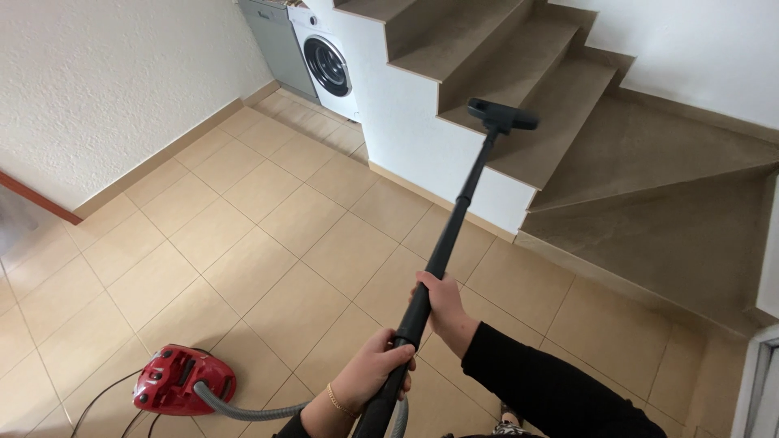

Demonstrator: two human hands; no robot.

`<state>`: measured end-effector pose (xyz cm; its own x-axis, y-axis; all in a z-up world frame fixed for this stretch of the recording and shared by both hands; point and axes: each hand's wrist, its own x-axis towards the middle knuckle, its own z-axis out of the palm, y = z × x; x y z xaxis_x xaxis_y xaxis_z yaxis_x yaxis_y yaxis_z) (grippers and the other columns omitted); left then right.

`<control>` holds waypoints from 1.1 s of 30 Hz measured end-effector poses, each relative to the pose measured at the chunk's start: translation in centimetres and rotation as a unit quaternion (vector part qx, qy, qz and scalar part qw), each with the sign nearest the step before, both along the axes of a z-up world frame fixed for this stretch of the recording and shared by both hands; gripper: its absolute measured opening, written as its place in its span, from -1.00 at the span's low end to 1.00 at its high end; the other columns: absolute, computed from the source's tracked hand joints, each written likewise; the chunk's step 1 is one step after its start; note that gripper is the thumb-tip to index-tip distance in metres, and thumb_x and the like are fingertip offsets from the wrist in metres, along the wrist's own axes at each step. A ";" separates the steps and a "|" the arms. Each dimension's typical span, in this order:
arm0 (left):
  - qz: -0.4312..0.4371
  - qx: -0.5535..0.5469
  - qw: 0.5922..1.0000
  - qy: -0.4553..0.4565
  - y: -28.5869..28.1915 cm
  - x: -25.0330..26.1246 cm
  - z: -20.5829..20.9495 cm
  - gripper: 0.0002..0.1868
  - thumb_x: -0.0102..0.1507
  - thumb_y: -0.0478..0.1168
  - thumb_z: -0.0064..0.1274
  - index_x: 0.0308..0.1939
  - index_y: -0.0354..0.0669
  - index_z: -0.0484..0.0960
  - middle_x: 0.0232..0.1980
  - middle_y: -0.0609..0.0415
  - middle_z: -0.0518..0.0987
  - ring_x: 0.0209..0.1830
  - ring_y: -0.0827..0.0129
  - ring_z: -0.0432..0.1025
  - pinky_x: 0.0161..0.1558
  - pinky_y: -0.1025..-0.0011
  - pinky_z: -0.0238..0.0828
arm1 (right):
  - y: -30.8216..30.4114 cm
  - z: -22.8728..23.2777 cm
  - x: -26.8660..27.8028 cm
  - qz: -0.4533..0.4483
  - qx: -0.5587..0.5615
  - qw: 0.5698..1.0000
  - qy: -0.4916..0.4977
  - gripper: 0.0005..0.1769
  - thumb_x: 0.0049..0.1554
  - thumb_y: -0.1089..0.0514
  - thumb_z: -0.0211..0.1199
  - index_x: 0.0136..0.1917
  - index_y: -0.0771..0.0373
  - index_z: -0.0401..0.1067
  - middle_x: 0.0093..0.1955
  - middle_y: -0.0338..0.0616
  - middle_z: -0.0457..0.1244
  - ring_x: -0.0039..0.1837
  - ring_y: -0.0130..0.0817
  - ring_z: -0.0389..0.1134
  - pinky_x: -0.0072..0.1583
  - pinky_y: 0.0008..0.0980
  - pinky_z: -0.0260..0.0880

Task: The person vacuums a tiled floor, then moves to vacuum carpeted stairs step by step, and returns to vacuum the tiled floor again. The vacuum cleaner is a red canister model with a long hose and floor nozzle.

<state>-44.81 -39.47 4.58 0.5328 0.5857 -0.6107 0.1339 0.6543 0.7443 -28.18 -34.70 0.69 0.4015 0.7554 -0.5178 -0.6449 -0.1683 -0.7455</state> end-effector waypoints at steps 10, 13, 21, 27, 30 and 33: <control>0.040 -0.011 0.998 0.039 3.7 1.8 2.1 -0.76 0.33 -0.25 -0.01 -0.06 -0.24 0.27 -0.29 -0.14 0.48 -0.58 0.24 0.39 -0.60 0.35 0.33 | 4.8 -0.1 0.5 0.033 -0.012 0.998 0.046 -0.79 0.11 0.21 0.24 -0.24 0.30 0.25 -0.38 -0.04 0.12 -0.34 -0.21 0.19 -0.22 -0.26 0.29; 0.027 -0.001 0.998 0.048 5.2 2.5 2.2 -0.75 0.34 -0.24 0.01 -0.02 -0.27 0.31 -0.27 -0.15 0.51 -0.57 0.25 0.42 -0.58 0.36 0.43 | 6.0 0.8 1.3 0.046 -0.018 0.998 0.045 -0.75 0.10 0.22 0.22 -0.31 0.28 0.21 -0.39 -0.03 0.10 -0.32 -0.23 0.20 -0.22 -0.29 0.30; 0.017 0.019 0.995 0.098 9.2 7.9 4.0 -0.76 0.32 -0.25 -0.01 -0.06 -0.21 0.27 -0.26 -0.10 0.50 -0.56 0.28 0.42 -0.59 0.37 0.41 | 10.7 0.1 6.5 0.074 0.010 0.996 0.055 -0.80 0.08 0.24 0.19 -0.33 0.28 0.25 -0.40 -0.03 0.14 -0.34 -0.22 0.20 -0.21 -0.27 0.27; 0.008 0.022 0.991 0.133 13.5 14.6 5.7 -0.77 0.31 -0.22 -0.02 -0.06 -0.18 0.29 -0.25 -0.05 0.49 -0.56 0.30 0.40 -0.56 0.38 0.39 | 14.9 1.6 12.9 0.088 0.008 0.995 0.042 -0.80 0.05 0.25 0.19 -0.36 0.30 0.25 -0.41 -0.03 0.16 -0.35 -0.22 0.17 -0.20 -0.26 0.26; 0.005 0.027 0.989 0.146 15.9 18.9 5.5 -0.77 0.28 -0.25 -0.02 -0.07 -0.17 0.27 -0.24 -0.05 0.48 -0.56 0.29 0.40 -0.55 0.36 0.41 | 17.5 0.8 17.2 0.089 -0.002 0.995 0.046 -0.86 0.05 0.25 0.17 -0.29 0.31 0.26 -0.36 -0.01 0.17 -0.32 -0.20 0.22 -0.19 -0.24 0.28; 0.024 0.035 0.992 0.122 18.5 22.4 2.9 -0.76 0.28 -0.25 -0.03 -0.05 -0.20 0.28 -0.26 -0.09 0.52 -0.59 0.26 0.43 -0.60 0.37 0.40 | 20.5 -1.2 21.0 0.083 0.006 0.994 0.066 -0.88 0.08 0.26 0.16 -0.24 0.28 0.26 -0.35 -0.03 0.19 -0.32 -0.22 0.23 -0.18 -0.24 0.28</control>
<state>-22.40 -20.99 7.49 0.3453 0.6526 -0.6744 0.2848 0.6119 0.7379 -7.19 -14.16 -0.55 0.1988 0.8127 -0.5477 -0.7016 -0.2722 -0.6585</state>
